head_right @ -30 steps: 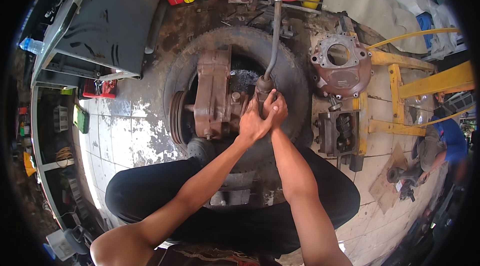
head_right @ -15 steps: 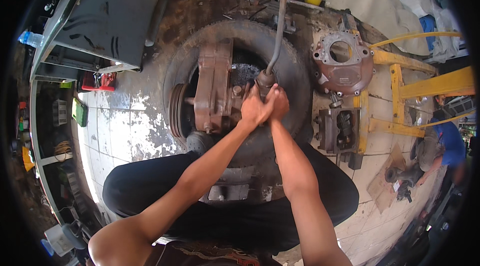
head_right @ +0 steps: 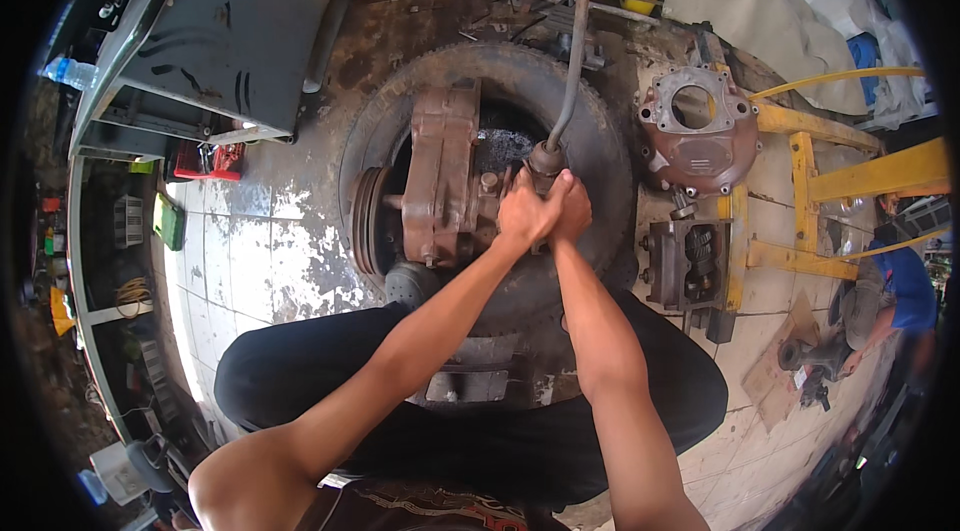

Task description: The person sits on the floor and uses a wire brush to clean a rusty mechanical component, likely a brake assembly, resting on a tire. The person repeatedly scrubs the surface of the metal part to remove rust and debris.

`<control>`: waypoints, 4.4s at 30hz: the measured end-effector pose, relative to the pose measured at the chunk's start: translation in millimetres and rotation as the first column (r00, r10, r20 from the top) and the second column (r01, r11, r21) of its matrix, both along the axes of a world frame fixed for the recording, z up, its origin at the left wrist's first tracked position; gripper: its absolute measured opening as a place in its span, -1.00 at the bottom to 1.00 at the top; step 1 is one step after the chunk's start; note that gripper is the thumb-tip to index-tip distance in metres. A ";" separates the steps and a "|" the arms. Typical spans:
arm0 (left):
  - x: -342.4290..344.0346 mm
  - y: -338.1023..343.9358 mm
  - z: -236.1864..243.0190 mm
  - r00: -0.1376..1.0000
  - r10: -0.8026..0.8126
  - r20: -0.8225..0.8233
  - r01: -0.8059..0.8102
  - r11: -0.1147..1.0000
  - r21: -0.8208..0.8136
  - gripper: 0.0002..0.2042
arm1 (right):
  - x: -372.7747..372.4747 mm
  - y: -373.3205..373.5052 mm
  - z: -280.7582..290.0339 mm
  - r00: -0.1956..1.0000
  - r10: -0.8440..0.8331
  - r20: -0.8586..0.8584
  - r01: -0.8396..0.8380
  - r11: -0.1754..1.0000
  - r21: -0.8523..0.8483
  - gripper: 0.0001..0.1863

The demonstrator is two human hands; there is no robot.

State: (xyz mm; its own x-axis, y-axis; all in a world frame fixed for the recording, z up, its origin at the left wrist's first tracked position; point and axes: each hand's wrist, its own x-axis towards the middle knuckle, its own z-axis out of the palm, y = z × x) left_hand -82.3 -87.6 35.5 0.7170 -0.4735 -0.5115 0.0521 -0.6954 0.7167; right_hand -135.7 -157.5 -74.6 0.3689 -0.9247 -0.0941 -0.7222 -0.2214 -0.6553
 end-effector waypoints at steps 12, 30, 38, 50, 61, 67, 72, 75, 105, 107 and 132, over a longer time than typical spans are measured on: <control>-14.2 11.1 -27.3 0.966 -0.014 0.259 0.021 1.000 -0.022 0.03 | 1.0 15.8 9.2 0.999 -0.019 0.044 0.023 0.996 -0.091 -0.48; 5.7 -3.1 -5.1 0.995 -0.039 0.088 0.035 0.998 0.046 -0.01 | 3.1 3.5 7.5 0.998 0.010 0.063 -0.006 0.998 -0.068 -0.49; 11.6 -1.3 -0.5 0.998 -0.063 -0.032 0.064 0.997 0.049 0.10 | 5.1 6.8 20.1 0.997 -0.023 -0.078 0.027 0.999 0.047 -0.53; -18.2 9.7 -30.2 0.934 -0.010 0.358 0.049 0.994 -0.100 0.06 | 4.3 7.1 15.8 0.997 -0.040 0.071 0.043 0.998 -0.036 -0.54; -35.9 12.6 -42.1 0.943 0.020 0.333 0.039 0.984 -0.172 0.07 | 2.6 1.5 7.0 0.994 -0.061 0.093 0.067 0.996 -0.063 -0.54; -2.1 -4.7 -16.7 0.984 0.018 0.175 -0.014 1.000 -0.022 0.08 | 0.9 4.2 4.4 0.997 0.004 0.075 0.001 0.997 -0.071 -0.52; -17.0 7.7 -42.0 0.896 -0.034 0.442 0.051 0.998 -0.026 0.06 | 10.1 11.3 9.5 0.999 -0.037 0.026 0.039 0.997 -0.069 -0.53; 15.8 -6.8 -12.5 0.997 -0.044 -0.057 0.045 0.999 0.021 0.06 | -4.2 14.2 10.6 0.999 -0.037 0.017 0.037 0.999 -0.016 -0.53; -21.7 20.5 -10.2 0.983 -0.079 0.166 0.095 0.992 -0.089 0.13 | 0.3 3.8 9.5 0.995 -0.035 0.094 0.044 0.995 -0.087 -0.51; -44.8 37.9 -30.5 0.908 -0.142 0.394 0.171 0.984 -0.040 0.17 | 1.5 7.2 10.7 0.996 -0.020 0.090 0.024 0.999 -0.048 -0.51; -1.9 -0.4 -24.3 0.973 -0.003 0.229 0.003 1.000 0.002 0.06 | -1.2 6.0 13.3 0.999 0.024 0.021 -0.023 0.999 -0.022 -0.46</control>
State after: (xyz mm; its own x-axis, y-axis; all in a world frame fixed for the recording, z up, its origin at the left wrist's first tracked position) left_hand -84.2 -88.0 11.2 0.8138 -0.4752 -0.3346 -0.1157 -0.6966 0.7080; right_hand -136.9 -151.4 -61.2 0.3921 -0.9176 -0.0655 -0.7023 -0.2526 -0.6655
